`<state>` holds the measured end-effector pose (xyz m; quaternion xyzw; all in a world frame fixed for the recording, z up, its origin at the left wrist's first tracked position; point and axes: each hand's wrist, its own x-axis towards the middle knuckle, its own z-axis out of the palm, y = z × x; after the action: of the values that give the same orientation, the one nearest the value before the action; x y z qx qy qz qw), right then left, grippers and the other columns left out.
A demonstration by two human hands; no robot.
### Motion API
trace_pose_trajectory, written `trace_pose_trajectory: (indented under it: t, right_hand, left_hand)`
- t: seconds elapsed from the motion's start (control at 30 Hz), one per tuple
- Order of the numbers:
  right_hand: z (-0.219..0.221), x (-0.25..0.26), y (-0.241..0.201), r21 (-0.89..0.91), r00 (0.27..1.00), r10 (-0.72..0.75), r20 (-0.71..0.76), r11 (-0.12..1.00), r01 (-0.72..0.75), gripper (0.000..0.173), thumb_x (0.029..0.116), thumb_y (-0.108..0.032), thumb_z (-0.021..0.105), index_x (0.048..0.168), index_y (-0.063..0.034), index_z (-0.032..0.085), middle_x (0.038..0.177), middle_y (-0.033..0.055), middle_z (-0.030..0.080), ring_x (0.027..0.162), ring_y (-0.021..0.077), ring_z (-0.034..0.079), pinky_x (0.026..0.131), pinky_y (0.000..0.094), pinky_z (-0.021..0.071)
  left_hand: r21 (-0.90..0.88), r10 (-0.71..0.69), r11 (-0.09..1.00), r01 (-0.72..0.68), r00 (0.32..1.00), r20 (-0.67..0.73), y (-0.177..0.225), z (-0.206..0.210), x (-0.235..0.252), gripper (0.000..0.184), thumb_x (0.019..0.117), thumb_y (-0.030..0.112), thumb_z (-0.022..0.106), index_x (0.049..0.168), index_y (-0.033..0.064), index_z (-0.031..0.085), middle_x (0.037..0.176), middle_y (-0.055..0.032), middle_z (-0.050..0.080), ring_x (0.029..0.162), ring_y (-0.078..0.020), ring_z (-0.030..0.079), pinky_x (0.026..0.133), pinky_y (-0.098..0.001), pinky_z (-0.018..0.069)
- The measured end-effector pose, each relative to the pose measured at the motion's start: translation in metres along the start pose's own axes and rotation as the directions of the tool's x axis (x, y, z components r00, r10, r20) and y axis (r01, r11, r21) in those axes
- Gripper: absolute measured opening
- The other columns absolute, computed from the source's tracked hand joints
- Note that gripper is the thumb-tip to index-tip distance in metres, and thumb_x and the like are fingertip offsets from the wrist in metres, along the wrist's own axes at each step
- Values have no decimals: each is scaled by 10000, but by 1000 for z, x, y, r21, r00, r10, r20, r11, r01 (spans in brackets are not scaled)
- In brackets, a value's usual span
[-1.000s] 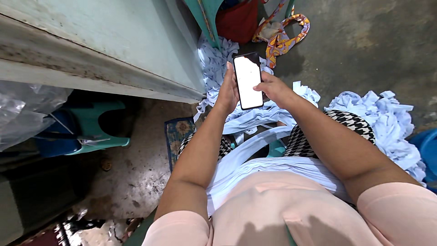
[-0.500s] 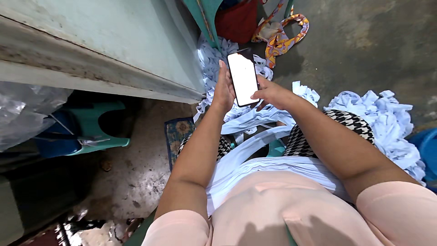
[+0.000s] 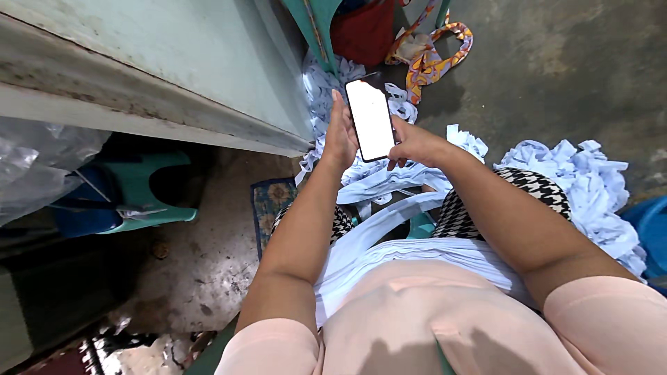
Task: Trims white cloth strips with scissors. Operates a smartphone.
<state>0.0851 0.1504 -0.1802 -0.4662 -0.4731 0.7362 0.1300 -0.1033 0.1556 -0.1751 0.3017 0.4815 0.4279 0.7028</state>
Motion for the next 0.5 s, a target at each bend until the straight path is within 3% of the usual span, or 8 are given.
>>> trace_pose_trajectory:
  t: [0.5]
  right_hand:
    - [0,-2,-1,7,999,-32,2,999,32,699,863,116,552,1477,-122,320,1180,162,669,699,247,681,564,376,571]
  left_hand:
    - [-4,-10,1000,10,1000,1,2,1,0,882,1019,670,8,1487,54,432,1338,-140,625,1191,-244,635,1012,-470,528]
